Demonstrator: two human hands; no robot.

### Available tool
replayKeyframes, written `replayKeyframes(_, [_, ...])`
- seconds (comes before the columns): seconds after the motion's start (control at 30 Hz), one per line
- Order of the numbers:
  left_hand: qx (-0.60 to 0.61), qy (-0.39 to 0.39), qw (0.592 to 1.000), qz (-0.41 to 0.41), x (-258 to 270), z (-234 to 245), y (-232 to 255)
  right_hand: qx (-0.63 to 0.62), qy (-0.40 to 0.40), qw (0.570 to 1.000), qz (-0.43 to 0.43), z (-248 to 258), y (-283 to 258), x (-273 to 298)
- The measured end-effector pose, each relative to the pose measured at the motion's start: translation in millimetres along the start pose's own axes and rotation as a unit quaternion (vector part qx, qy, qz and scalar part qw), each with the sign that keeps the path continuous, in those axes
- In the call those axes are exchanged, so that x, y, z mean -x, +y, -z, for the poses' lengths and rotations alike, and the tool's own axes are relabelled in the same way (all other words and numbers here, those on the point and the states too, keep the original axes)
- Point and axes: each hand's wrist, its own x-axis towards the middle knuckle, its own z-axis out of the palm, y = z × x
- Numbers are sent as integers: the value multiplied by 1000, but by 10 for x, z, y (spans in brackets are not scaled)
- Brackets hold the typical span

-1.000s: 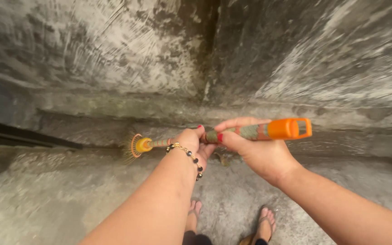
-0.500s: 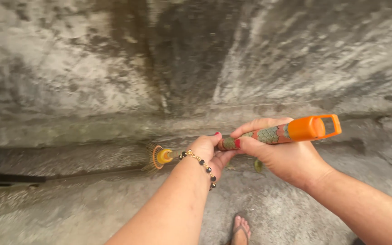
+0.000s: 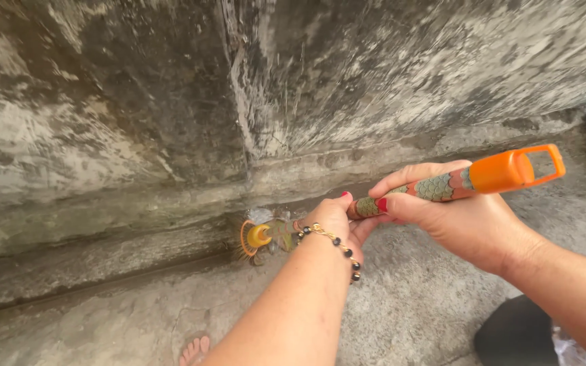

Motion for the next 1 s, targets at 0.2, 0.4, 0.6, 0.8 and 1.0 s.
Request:
replayKeyframes(0.2, [26, 64, 996, -65, 675, -204, 324, -93, -48, 993, 52, -53, -104, -90])
replayKeyframes(0.4, [68, 80, 989, -107, 1096, 38, 896, -126, -143, 963, 190, -422, -520, -220])
replayKeyframes(0.6, [72, 42, 982, -168, 807, 1040, 1680, -187, -165, 954, 163, -1483, -989, -268])
replayKeyframes(0.8, [16, 89, 983, -157, 781, 2048, 2230, -299, -214, 923, 111, -2508, -964, -201])
replayKeyframes(1.0, [-15, 138, 985, -102, 450, 2283, 2036, -228, -209, 948, 73, -2557, -747, -180])
